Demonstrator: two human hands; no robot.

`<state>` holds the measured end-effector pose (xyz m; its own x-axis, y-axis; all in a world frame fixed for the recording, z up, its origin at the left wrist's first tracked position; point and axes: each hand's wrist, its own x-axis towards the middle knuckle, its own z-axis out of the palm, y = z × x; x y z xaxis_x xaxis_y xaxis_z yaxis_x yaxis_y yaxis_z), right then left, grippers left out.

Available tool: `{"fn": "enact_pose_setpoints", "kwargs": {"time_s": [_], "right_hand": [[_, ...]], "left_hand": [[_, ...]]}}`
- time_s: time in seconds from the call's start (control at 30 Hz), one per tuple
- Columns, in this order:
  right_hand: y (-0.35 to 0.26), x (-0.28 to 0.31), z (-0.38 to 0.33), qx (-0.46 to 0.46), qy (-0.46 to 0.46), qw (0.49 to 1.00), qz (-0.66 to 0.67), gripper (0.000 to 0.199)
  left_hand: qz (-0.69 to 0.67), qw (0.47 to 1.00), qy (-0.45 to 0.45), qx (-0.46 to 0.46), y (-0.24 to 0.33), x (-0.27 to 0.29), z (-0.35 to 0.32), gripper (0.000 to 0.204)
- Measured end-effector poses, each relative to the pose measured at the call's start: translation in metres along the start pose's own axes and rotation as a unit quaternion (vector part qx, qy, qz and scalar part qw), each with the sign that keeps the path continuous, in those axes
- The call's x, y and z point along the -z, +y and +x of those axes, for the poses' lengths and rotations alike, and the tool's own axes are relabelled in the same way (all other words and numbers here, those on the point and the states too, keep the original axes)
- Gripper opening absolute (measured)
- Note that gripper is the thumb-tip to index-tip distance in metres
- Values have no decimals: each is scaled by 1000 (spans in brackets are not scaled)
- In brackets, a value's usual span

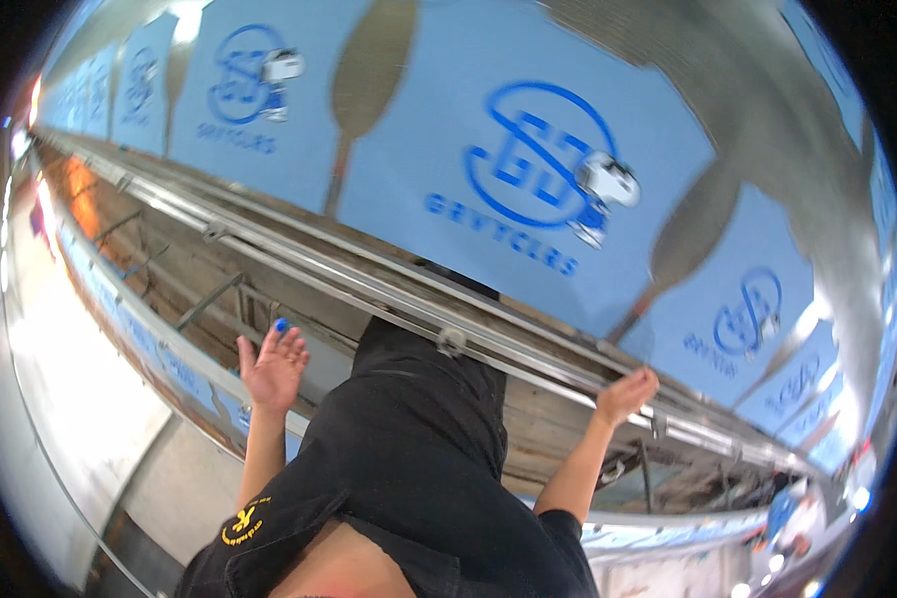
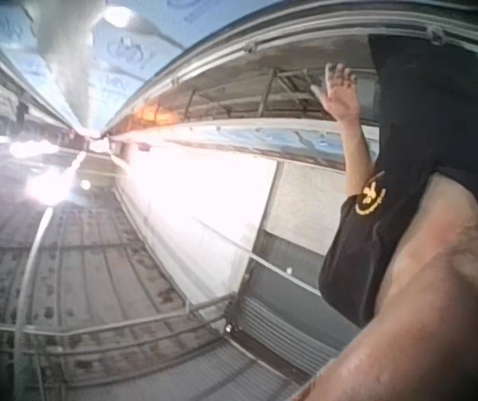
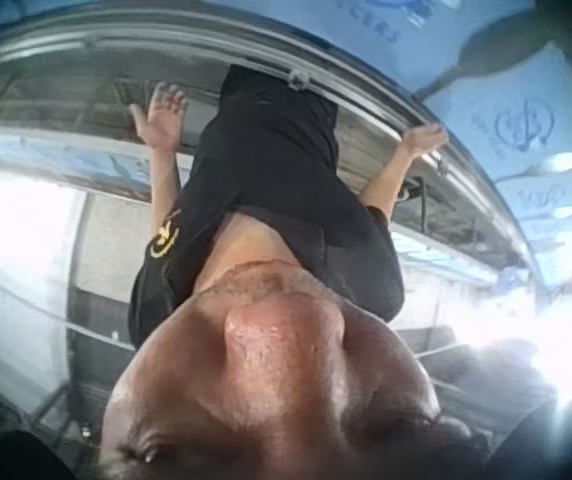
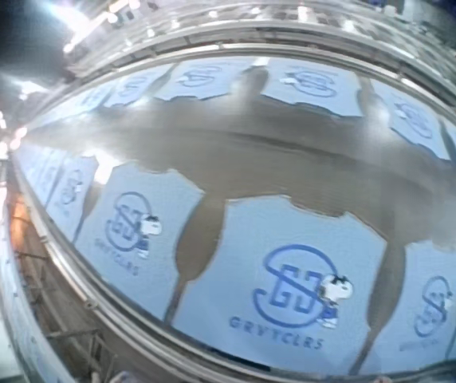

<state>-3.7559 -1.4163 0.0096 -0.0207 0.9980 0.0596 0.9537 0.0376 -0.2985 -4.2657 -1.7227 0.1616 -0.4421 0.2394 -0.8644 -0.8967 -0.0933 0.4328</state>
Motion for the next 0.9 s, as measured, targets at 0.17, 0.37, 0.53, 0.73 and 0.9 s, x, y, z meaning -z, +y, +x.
{"fn": "enact_pose_setpoints", "kwargs": {"time_s": [0.17,0.37,0.53,0.73,0.9], "right_hand": [[-82,-25,36,15,73,997,20,25],[-389,-89,105,217,-1,933,286,9],[-580,-120,-2,275,-127,867,397,4],[-737,-156,-165,203,-271,812,475,3],[-784,-189,-208,274,-124,904,304,7]], "left_hand": [[12,998,42,49,44,52,18,83],[-75,993,86,-23,86,134,29,83],[-175,973,148,-35,105,233,51,83],[-201,952,225,61,158,378,87,81],[-185,956,227,-5,285,467,81,77]]}}
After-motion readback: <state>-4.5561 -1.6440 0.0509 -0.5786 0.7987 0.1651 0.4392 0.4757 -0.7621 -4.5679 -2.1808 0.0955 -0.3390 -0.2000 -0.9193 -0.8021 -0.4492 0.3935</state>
